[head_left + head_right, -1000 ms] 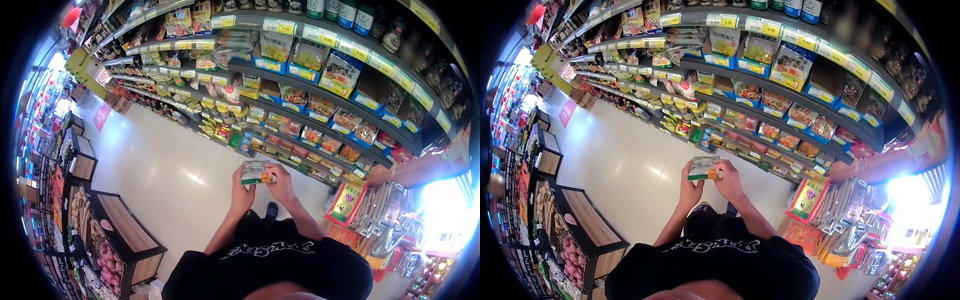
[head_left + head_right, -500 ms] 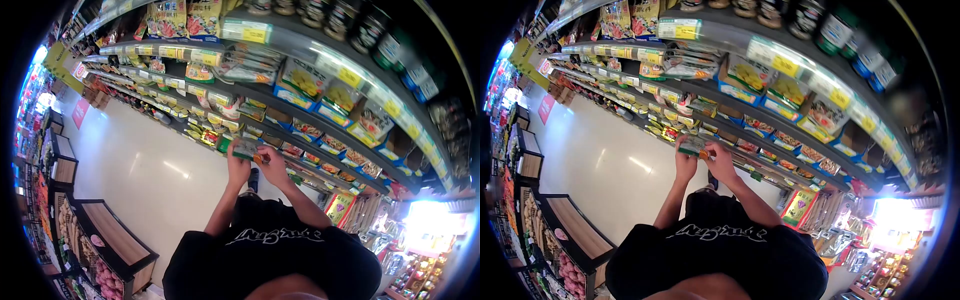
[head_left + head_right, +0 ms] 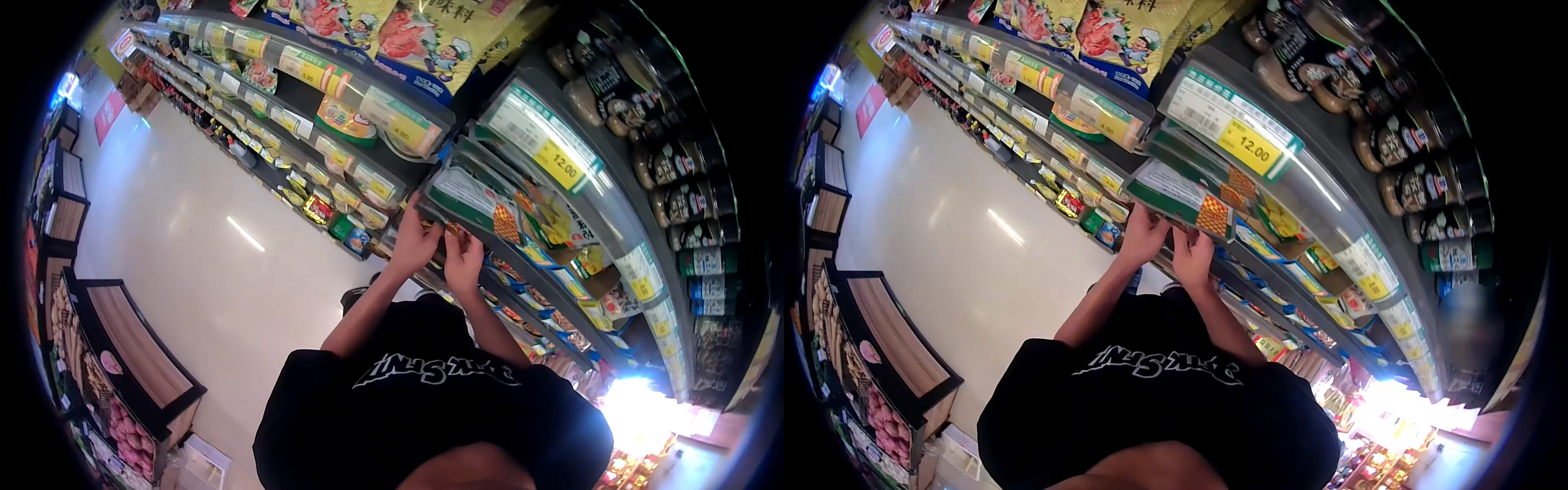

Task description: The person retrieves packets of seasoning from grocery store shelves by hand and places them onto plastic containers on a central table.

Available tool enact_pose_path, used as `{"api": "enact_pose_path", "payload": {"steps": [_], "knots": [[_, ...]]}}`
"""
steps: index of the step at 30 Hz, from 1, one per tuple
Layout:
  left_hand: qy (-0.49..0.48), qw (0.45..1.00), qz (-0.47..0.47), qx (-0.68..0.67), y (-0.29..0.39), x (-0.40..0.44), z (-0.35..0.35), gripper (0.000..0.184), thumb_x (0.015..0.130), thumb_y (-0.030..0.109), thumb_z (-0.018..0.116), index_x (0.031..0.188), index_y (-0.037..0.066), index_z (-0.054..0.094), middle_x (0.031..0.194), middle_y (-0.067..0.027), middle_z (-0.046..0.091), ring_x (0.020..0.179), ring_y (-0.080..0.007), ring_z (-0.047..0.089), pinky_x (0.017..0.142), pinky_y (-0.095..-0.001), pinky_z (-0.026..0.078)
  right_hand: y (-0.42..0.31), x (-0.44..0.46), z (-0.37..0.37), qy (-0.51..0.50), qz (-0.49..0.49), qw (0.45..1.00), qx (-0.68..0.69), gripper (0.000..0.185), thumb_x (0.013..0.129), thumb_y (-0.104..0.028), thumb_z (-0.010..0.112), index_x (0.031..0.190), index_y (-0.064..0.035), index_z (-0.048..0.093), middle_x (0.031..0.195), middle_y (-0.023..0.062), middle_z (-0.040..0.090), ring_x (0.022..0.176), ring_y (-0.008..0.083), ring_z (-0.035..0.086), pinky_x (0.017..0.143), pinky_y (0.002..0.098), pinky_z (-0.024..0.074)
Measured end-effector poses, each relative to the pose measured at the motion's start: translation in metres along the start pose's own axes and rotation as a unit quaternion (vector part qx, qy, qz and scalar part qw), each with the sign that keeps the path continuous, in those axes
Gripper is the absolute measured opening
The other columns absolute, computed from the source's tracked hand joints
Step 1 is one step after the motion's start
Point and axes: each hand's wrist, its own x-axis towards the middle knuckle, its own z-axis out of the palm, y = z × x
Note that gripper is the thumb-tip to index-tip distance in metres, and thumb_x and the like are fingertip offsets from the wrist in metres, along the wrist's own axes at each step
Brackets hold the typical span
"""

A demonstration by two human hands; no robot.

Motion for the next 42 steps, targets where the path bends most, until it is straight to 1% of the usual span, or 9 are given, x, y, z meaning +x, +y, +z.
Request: {"api": "enact_pose_path", "payload": {"steps": [4,9,15,22,27,30,36,37,42], "knots": [[0.007,0.999,-0.038,0.034,0.0,0.009,0.004,0.068,0.085,0.008,0.064,0.14,-0.005,0.027,0.122,-0.0252,0.05,0.094,-0.0321,0.063,0.081,-0.0373,0.052,0.005,0.029,-0.005,-0.016,-0.086,0.989,-0.117,0.025,0.095,-0.007,0.059,0.118,0.0035,0.057,0.111,0.0099,0.063,0.1,0.0157,0.059,0.089,0.0314,0.0482],[0.085,0.988,0.02,0.129,0.011,0.004,0.018,0.072,0.085,0.009,0.066,0.142,-0.007,0.025,0.125,-0.0269,0.047,0.106,-0.0364,0.057,0.091,-0.0397,0.047,0.02,0.044,-0.017,-0.008,-0.132,0.965,-0.226,0.022,0.094,-0.01,0.06,0.111,0.0036,0.062,0.11,0.0128,0.065,0.096,0.021,0.062,0.084,0.0331,0.0494],[0.1,0.981,0.034,0.166,0.012,0.001,0.027,0.072,0.084,0.005,0.063,0.142,-0.008,0.023,0.137,-0.0306,0.037,0.126,-0.0428,0.044,0.104,-0.042,0.038,0.005,0.059,-0.034,-0.136,-0.088,0.909,-0.383,0.043,0.095,-0.022,0.055,0.133,-0.0025,0.05,0.133,0.0174,0.054,0.124,0.0356,0.05,0.105,0.0445,0.0364],[0.057,0.98,0.015,0.188,0.028,-0.004,0.047,0.065,0.083,0.0,0.057,0.142,0.003,0.029,0.145,-0.0347,0.021,0.128,-0.0517,0.036,0.102,-0.0462,0.042,-0.011,0.065,-0.036,-0.136,-0.099,0.931,-0.325,0.037,0.097,-0.028,0.053,0.121,-0.001,0.059,0.123,0.0205,0.06,0.114,0.0363,0.056,0.094,0.0422,0.0437],[0.004,0.98,-0.027,0.198,0.028,0.0,0.046,0.057,0.081,0.003,0.058,0.134,0.003,0.037,0.138,-0.0361,0.03,0.125,-0.0522,0.038,0.098,-0.049,0.045,-0.002,0.061,-0.046,-0.164,-0.056,0.92,-0.351,0.035,0.098,-0.026,0.053,0.119,0.0,0.06,0.115,0.0196,0.065,0.104,0.0355,0.062,0.084,0.0416,0.0477],[0.002,0.96,0.049,0.274,0.015,0.001,0.046,0.056,0.079,0.004,0.06,0.131,-0.002,0.039,0.133,-0.0361,0.036,0.121,-0.0518,0.042,0.097,-0.0489,0.045,-0.002,0.048,-0.053,-0.132,-0.173,0.926,-0.307,0.034,0.096,-0.027,0.057,0.114,0.0008,0.062,0.107,0.0162,0.068,0.091,0.0304,0.066,0.077,0.0412,0.0491],[0.053,0.956,-0.019,0.289,0.044,-0.023,0.037,0.053,0.08,0.009,0.062,0.127,-0.006,0.044,0.13,-0.0312,0.043,0.114,-0.0472,0.05,0.097,-0.0456,0.045,-0.021,0.004,-0.061,-0.129,0.104,0.982,-0.087,0.044,0.09,-0.024,0.067,0.123,0.0011,0.053,0.081,0.0053,0.065,0.068,0.0138,0.061,0.06,0.0274,0.049],[0.057,0.952,-0.018,0.3,0.052,-0.031,0.033,0.053,0.08,0.01,0.063,0.127,-0.006,0.044,0.13,-0.0297,0.044,0.112,-0.0465,0.052,0.096,-0.0453,0.046,-0.034,-0.002,-0.066,-0.172,0.161,0.969,-0.081,0.045,0.089,-0.019,0.067,0.126,0.0015,0.05,0.097,0.0099,0.061,0.07,0.0128,0.059,0.063,0.0314,0.0498],[0.093,0.967,-0.059,0.232,0.16,-0.108,0.001,0.024,0.087,0.01,0.061,0.107,-0.003,0.061,0.101,-0.0161,0.063,0.091,-0.0329,0.064,0.078,-0.037,0.052,-0.04,-0.054,-0.074,-0.242,0.122,0.962,0.02,0.055,0.088,-0.018,0.068,0.133,0.0008,0.042,0.112,0.0101,0.056,0.07,0.0106,0.057,0.053,0.024,0.047]]}}
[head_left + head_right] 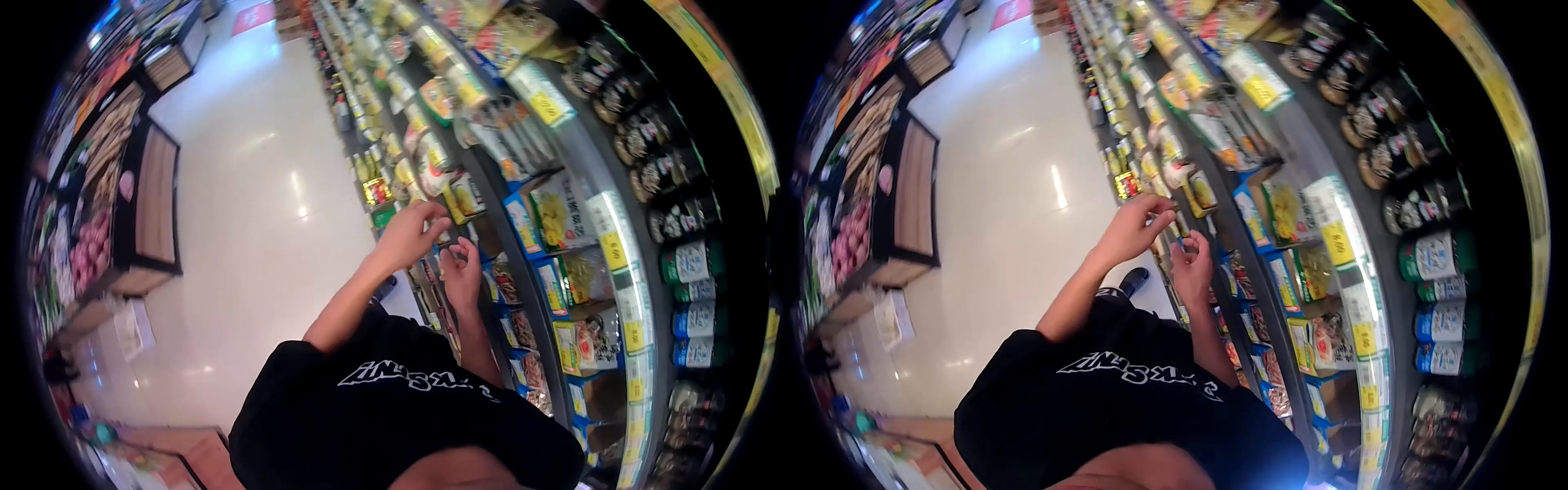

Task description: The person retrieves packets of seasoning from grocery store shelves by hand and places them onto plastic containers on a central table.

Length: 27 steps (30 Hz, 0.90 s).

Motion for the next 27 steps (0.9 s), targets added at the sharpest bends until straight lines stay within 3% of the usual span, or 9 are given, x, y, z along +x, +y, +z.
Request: {"api": "enact_pose_path", "payload": {"steps": [5,9,12,16,20,22,24,26,27], "knots": [[0.137,0.954,0.247,-0.101,0.118,-0.133,-0.097,0.015,0.083,0.016,0.071,0.088,0.003,0.067,0.083,-0.0111,0.065,0.074,-0.0269,0.063,0.063,-0.0342,0.05,0.054,-0.047,0.053,-0.168,-0.03,0.982,-0.078,0.054,0.086,-0.017,0.07,0.131,0.0007,0.045,0.111,0.0112,0.057,0.073,0.012,0.059,0.056,0.0255,0.0491],[0.267,0.874,0.392,-0.109,0.184,-0.216,-0.131,0.025,0.084,0.029,0.073,0.081,0.005,0.068,0.077,-0.0069,0.066,0.064,-0.0204,0.062,0.052,-0.0279,0.044,0.034,-0.114,0.096,-0.301,-0.013,0.949,-0.094,0.054,0.085,-0.016,0.071,0.13,0.0005,0.047,0.114,0.0125,0.058,0.075,0.0134,0.061,0.061,0.0268,0.0506],[0.329,0.811,0.477,-0.076,0.198,-0.272,-0.144,0.037,0.091,0.038,0.064,0.079,0.003,0.069,0.075,-0.0089,0.065,0.056,-0.0193,0.059,0.051,-0.0306,0.05,0.03,-0.158,0.12,-0.388,-0.053,0.914,-0.106,0.055,0.085,-0.016,0.071,0.131,0.001,0.045,0.115,0.0133,0.058,0.076,0.0141,0.061,0.063,0.0276,0.0507],[0.429,0.808,0.404,0.021,0.218,-0.359,-0.15,0.029,0.085,0.037,0.073,0.075,0.01,0.069,0.076,-0.0005,0.067,0.062,-0.0147,0.061,0.051,-0.0228,0.041,0.02,-0.207,0.151,-0.462,-0.087,0.871,-0.14,0.057,0.086,-0.017,0.071,0.132,0.0017,0.044,0.116,0.0139,0.058,0.078,0.0155,0.063,0.066,0.0282,0.0511],[0.598,0.635,0.488,0.029,0.215,-0.419,-0.145,0.037,0.085,0.036,0.073,0.079,0.0,0.067,0.071,-0.0092,0.063,0.056,-0.0157,0.058,0.051,-0.0283,0.046,0.009,-0.273,0.195,-0.523,-0.107,0.834,-0.139,0.057,0.085,-0.016,0.07,0.132,0.0027,0.044,0.116,0.0145,0.058,0.078,0.0165,0.064,0.067,0.0286,0.0516],[0.613,0.63,0.471,0.076,0.235,-0.468,-0.166,0.032,0.086,0.033,0.072,0.078,0.003,0.067,0.072,-0.0079,0.063,0.057,-0.0154,0.057,0.051,-0.0267,0.043,0.015,-0.309,0.22,-0.559,-0.099,0.813,-0.128,0.057,0.085,-0.015,0.07,0.132,0.0033,0.044,0.116,0.0146,0.057,0.078,0.0164,0.063,0.068,0.0288,0.0517],[0.662,0.598,0.448,0.064,0.257,-0.51,-0.172,0.026,0.087,0.03,0.071,0.077,0.007,0.066,0.076,-0.0058,0.064,0.059,-0.0154,0.057,0.051,-0.0247,0.04,0.108,-0.323,0.269,-0.603,0.003,0.788,-0.125,0.057,0.085,-0.016,0.07,0.132,0.0036,0.043,0.116,0.0144,0.057,0.078,0.0161,0.063,0.069,0.0289,0.0517],[0.549,0.724,0.36,0.211,0.257,-0.6,-0.189,0.026,0.085,0.035,0.074,0.074,0.014,0.067,0.078,0.0016,0.066,0.062,-0.013,0.061,0.053,-0.0214,0.039,0.108,-0.373,0.298,-0.632,-0.006,0.764,-0.128,0.057,0.085,-0.016,0.07,0.132,0.0036,0.043,0.117,0.0142,0.056,0.078,0.0156,0.062,0.069,0.0288,0.0515],[0.564,0.737,0.314,0.2,0.266,-0.631,-0.19,0.022,0.084,0.029,0.076,0.072,0.014,0.065,0.082,0.0029,0.062,0.062,-0.013,0.06,0.054,-0.0222,0.041,0.047,-0.427,0.291,-0.644,-0.064,0.751,-0.132,0.057,0.085,-0.016,0.07,0.132,0.0034,0.043,0.117,0.014,0.056,0.078,0.0153,0.061,0.069,0.0286,0.0513]]}}
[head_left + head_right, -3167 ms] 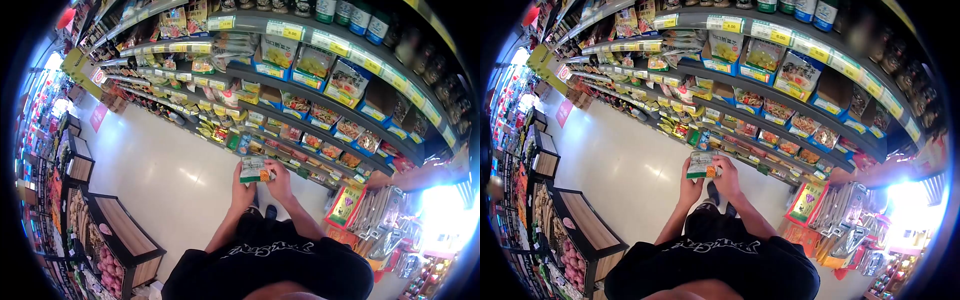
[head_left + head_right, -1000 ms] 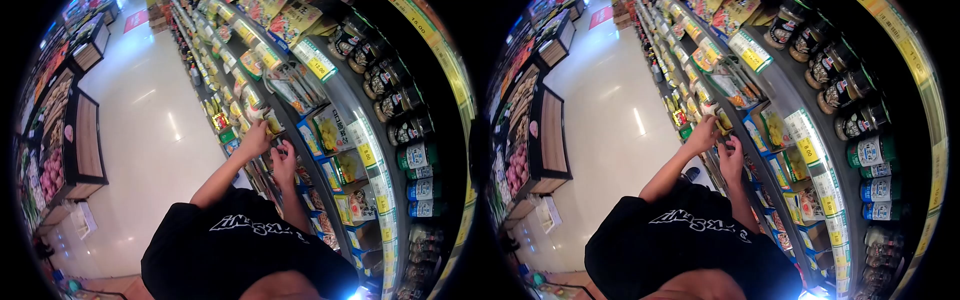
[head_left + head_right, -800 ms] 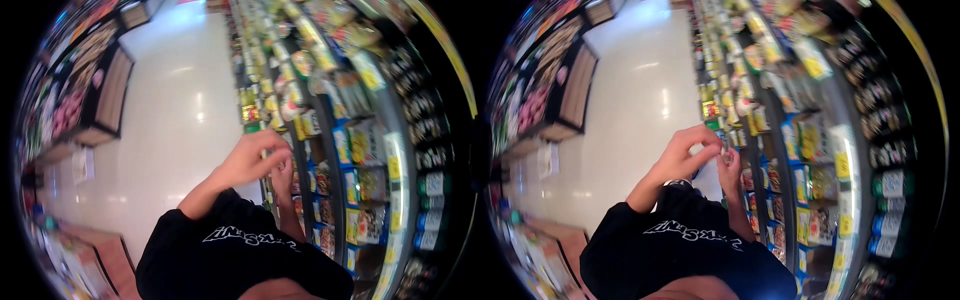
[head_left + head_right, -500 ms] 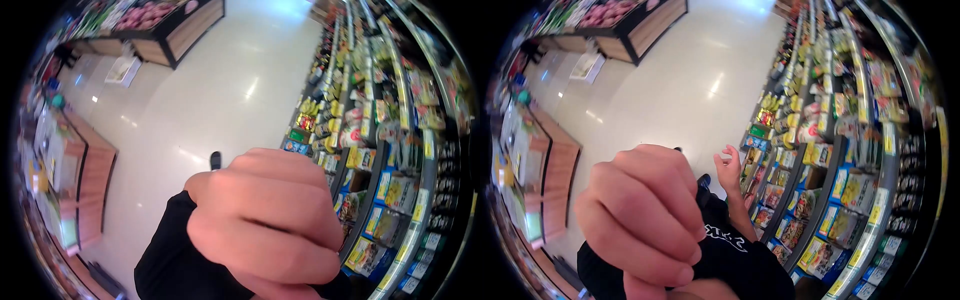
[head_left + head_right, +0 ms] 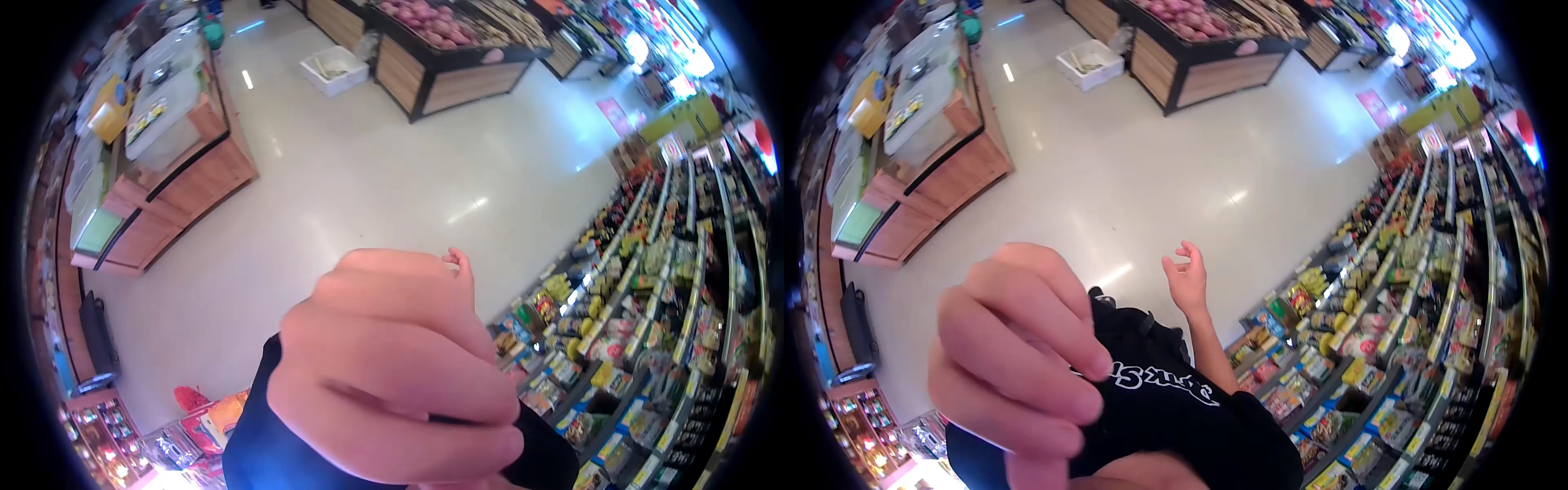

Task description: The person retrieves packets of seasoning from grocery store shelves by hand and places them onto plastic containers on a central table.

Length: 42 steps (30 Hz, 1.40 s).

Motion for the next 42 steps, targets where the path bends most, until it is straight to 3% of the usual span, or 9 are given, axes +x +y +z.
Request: {"api": "enact_pose_path", "payload": {"steps": [2,6,9,12,18,24,27,34,42], "knots": [[0.111,0.987,0.055,0.103,0.017,-0.001,-0.032,0.017,0.086,0.024,0.071,0.075,0.011,0.066,0.083,-0.0062,0.063,0.061,-0.0163,0.057,0.05,-0.0256,0.04,-0.04,-0.001,0.062,-0.025,-0.045,0.998,-0.024,0.058,0.085,-0.017,0.07,0.132,0.0023,0.044,0.117,0.013,0.055,0.077,0.0139,0.061,0.069,0.0282,0.0508],[-0.01,0.937,0.226,0.265,0.039,-0.02,-0.141,0.018,0.079,0.019,0.072,0.094,0.011,0.065,0.087,-0.0099,0.063,0.066,-0.0192,0.057,0.047,-0.029,0.04,-0.04,0.015,0.176,-0.159,-0.056,0.985,-0.037,0.059,0.086,-0.016,0.071,0.134,-0.0009,0.041,0.116,0.0099,0.052,0.073,0.0095,0.058,0.061,0.0253,0.0493],[0.03,0.95,-0.02,0.309,0.105,-0.01,-0.177,0.04,0.077,0.03,0.077,0.11,0.017,0.057,0.091,-0.0017,0.063,0.063,-0.0172,0.057,0.046,-0.0272,0.04,-0.06,0.014,0.247,-0.245,-0.072,0.965,-0.053,0.058,0.086,-0.017,0.071,0.133,-0.0003,0.041,0.116,0.0104,0.051,0.073,0.0091,0.058,0.061,0.025,0.0493],[0.21,0.918,0.082,0.326,0.101,-0.058,-0.212,0.019,0.079,0.016,0.079,0.084,0.012,0.062,0.083,0.0013,0.052,0.061,-0.0162,0.059,0.052,-0.0269,0.045,-0.066,0.02,0.312,-0.318,-0.099,0.939,-0.085,0.057,0.086,-0.017,0.07,0.133,0.0003,0.041,0.116,0.0107,0.052,0.074,0.0093,0.058,0.062,0.025,0.0494],[0.053,0.784,-0.269,0.557,0.089,-0.105,-0.308,0.035,0.079,0.019,0.075,0.109,0.004,0.062,0.104,-0.0166,0.064,0.074,-0.0316,0.064,0.064,-0.037,0.051,-0.066,0.041,0.421,-0.47,-0.105,0.877,-0.014,0.059,0.085,-0.018,0.07,0.131,0.0043,0.042,0.113,0.0149,0.054,0.068,0.0135,0.059,0.062,0.0281,0.0501],[-0.063,0.498,-0.693,0.517,0.032,-0.209,-0.405,0.047,0.087,0.031,0.063,0.126,0.005,0.055,0.112,-0.021,0.062,0.103,-0.0374,0.06,0.088,-0.0446,0.048,-0.119,0.059,0.517,-0.52,-0.134,0.833,-0.135,0.06,0.083,-0.022,0.07,0.13,0.0036,0.044,0.11,0.0163,0.056,0.074,0.0181,0.061,0.067,0.032,0.0505],[-0.054,0.419,-0.763,0.489,0.014,-0.243,-0.451,0.05,0.09,0.033,0.059,0.13,0.005,0.051,0.117,-0.0211,0.06,0.107,-0.0384,0.058,0.09,-0.0463,0.047,-0.125,0.088,0.565,-0.577,-0.142,0.786,-0.172,0.061,0.082,-0.022,0.072,0.131,0.0025,0.045,0.113,0.0169,0.057,0.086,0.0209,0.061,0.078,0.0317,0.0512],[-0.067,0.416,-0.773,0.474,-0.004,-0.279,-0.6,0.049,0.09,0.032,0.058,0.13,0.005,0.051,0.116,-0.0233,0.06,0.107,-0.0399,0.058,0.09,-0.0476,0.047,-0.174,0.175,0.69,-0.62,-0.289,0.681,-0.262,0.06,0.084,-0.03,0.069,0.129,0.0037,0.047,0.119,0.0257,0.056,0.104,0.0373,0.06,0.09,0.0412,0.0479],[0.031,0.376,-0.701,0.605,-0.028,-0.208,-0.769,0.048,0.092,0.031,0.058,0.13,0.004,0.052,0.123,-0.0221,0.057,0.113,-0.0405,0.055,0.094,-0.048,0.045,-0.231,0.242,0.803,-0.581,-0.292,0.725,-0.226,0.062,0.086,-0.03,0.067,0.133,0.0025,0.044,0.123,0.0245,0.055,0.102,0.0362,0.061,0.089,0.0409,0.0491]]}}
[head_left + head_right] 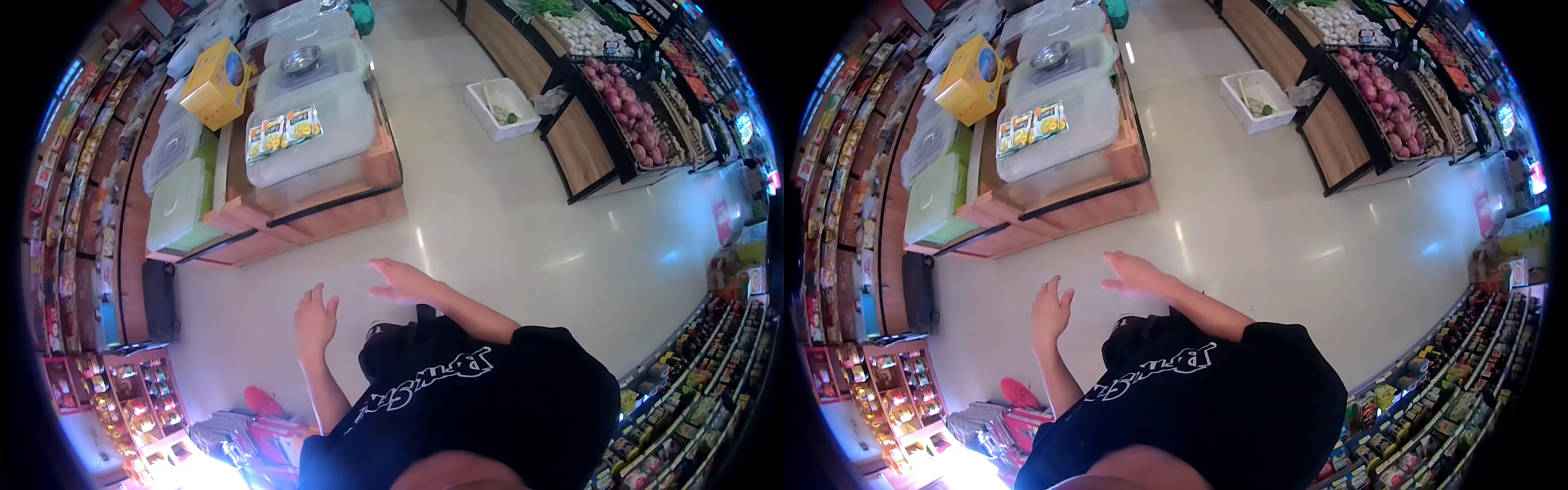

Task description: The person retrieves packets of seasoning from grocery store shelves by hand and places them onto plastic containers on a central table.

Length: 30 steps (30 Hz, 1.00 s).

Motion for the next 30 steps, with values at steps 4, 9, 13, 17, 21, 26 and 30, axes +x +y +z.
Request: {"api": "enact_pose_path", "payload": {"steps": [4,9,13,17,21,26,30], "knots": [[-0.066,0.996,0.029,-0.048,-0.017,0.061,0.014,0.051,0.091,0.034,0.059,0.131,0.003,0.051,0.129,-0.0229,0.053,0.118,-0.0403,0.051,0.099,-0.0471,0.042,0.004,0.051,-0.022,0.015,0.0,0.999,0.031,0.064,0.087,-0.032,0.067,0.135,0.0026,0.042,0.123,0.0234,0.056,0.099,0.0347,0.063,0.088,0.04,0.0501],[-0.134,0.987,0.066,-0.052,-0.054,0.144,0.033,0.054,0.09,0.037,0.06,0.131,0.002,0.052,0.134,-0.0237,0.049,0.123,-0.0398,0.048,0.102,-0.0466,0.041,0.014,0.129,-0.044,0.007,0.093,0.995,0.043,0.064,0.085,-0.03,0.067,0.133,0.0048,0.043,0.124,0.0266,0.055,0.115,0.038,0.055,0.099,0.0427,0.0437],[-0.101,0.992,0.064,-0.044,-0.087,0.235,0.009,0.053,0.088,0.035,0.062,0.128,0.0,0.054,0.131,-0.0237,0.051,0.12,-0.0403,0.05,0.1,-0.0469,0.041,0.022,0.21,-0.057,0.026,0.131,0.99,0.041,0.064,0.084,-0.029,0.067,0.133,0.0047,0.043,0.124,0.0262,0.055,0.113,0.0368,0.057,0.098,0.0419,0.0448],[-0.062,0.992,0.111,-0.022,-0.107,0.338,-0.038,0.052,0.087,0.031,0.065,0.126,-0.002,0.053,0.128,-0.0237,0.053,0.116,-0.0409,0.052,0.097,-0.0475,0.043,0.015,0.294,-0.074,0.046,0.152,0.987,0.019,0.065,0.085,-0.029,0.067,0.133,0.0059,0.042,0.126,0.0263,0.054,0.115,0.0361,0.056,0.099,0.041,0.0448],[0.002,0.982,0.185,-0.049,-0.116,0.437,-0.06,0.054,0.086,0.027,0.066,0.127,-0.004,0.05,0.127,-0.0249,0.053,0.114,-0.0417,0.052,0.096,-0.0481,0.043,0.025,0.373,-0.09,0.079,0.163,0.983,0.007,0.065,0.084,-0.029,0.066,0.132,0.0079,0.042,0.127,0.0281,0.052,0.118,0.0375,0.054,0.1,0.0413,0.0437],[0.037,0.978,0.193,-0.075,-0.107,0.51,-0.07,0.054,0.085,0.024,0.067,0.126,-0.004,0.05,0.128,-0.0265,0.05,0.113,-0.0424,0.052,0.095,-0.0476,0.043,0.067,0.463,-0.079,0.158,0.18,0.971,-0.025,0.068,0.083,-0.028,0.065,0.135,0.0078,0.039,0.123,0.0302,0.051,0.116,0.0415,0.052,0.1,0.0431,0.0426],[0.042,0.977,0.169,-0.119,-0.099,0.542,-0.053,0.053,0.084,0.021,0.068,0.126,-0.005,0.049,0.124,-0.0263,0.051,0.112,-0.0418,0.052,0.092,-0.0471,0.044,0.062,0.505,-0.077,0.204,0.253,0.946,-0.008,0.066,0.083,-0.023,0.064,0.136,0.0077,0.038,0.122,0.0303,0.05,0.112,0.0438,0.053,0.098,0.0436,0.0438]]}}
